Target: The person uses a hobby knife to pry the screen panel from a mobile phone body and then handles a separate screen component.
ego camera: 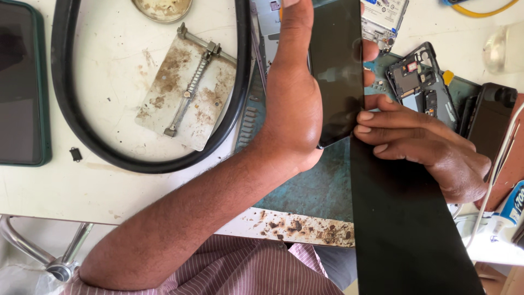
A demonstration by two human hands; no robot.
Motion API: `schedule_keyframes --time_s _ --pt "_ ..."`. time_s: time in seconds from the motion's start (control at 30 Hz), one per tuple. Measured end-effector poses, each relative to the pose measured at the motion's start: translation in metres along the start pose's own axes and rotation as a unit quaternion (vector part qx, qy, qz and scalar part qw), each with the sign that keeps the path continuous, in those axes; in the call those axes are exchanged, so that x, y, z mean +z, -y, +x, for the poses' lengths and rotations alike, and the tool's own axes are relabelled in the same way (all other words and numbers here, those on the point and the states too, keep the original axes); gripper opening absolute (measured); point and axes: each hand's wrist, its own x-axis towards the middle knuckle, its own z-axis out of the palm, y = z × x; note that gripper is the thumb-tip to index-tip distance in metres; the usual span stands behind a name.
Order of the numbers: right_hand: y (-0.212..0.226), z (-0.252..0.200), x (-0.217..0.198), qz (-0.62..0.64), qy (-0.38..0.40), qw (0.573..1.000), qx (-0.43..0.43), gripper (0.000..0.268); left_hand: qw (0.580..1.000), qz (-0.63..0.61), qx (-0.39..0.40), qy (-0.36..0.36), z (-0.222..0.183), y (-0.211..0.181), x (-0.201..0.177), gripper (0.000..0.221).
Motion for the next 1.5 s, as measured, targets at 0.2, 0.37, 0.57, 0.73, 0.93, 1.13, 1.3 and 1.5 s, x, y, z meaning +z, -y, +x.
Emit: schedule_keyframes --time_s 0.2,0.37,0.57,0.73,0.93,1.13,1.3,1.5 --pt "-0.008 -0.002 -0.01 -0.009 0.019 1.0 -0.01 0.019 0.999 -0.028 -0.016 0.023 0.003 -0.002 -0.001 0.07" --pt "-0.006 0.002 -0.013 -0.01 0.033 0.998 -0.06 0.03 0.999 -0.03 -0.016 0.034 0.004 0.002 -0.003 0.069" --pt "-0.019 -0.005 0.005 0.003 -0.033 0.999 -0.034 0.022 1.0 0.009 -0.012 -0.011 0.005 0.005 0.001 0.068" --pt "-0.038 0.001 -0.028 0.025 0.131 0.99 -0.053 0.025 1.0 0.008 -0.006 -0.018 0.001 0.005 0.001 0.067" --pt "-0.051 -0.025 -0.023 0.003 0.082 0.99 0.11 0.015 1.0 -0.015 0.009 -0.004 0.002 0.016 0.001 0.065" --pt "-0.051 -0.031 -0.026 0.011 0.069 0.997 0.044 0.016 1.0 -0.021 0.015 0.004 0.002 0.022 0.0 0.062" --pt "-0.055 -0.028 -0.029 0.037 0.102 0.986 0.127 0.009 1.0 -0.01 0.024 0.003 0.003 0.021 0.001 0.058" --pt "-0.037 -0.024 -0.023 0.012 0.096 0.995 0.025 0.009 0.998 0.017 0.051 0.035 0.001 0.021 -0.005 0.059"
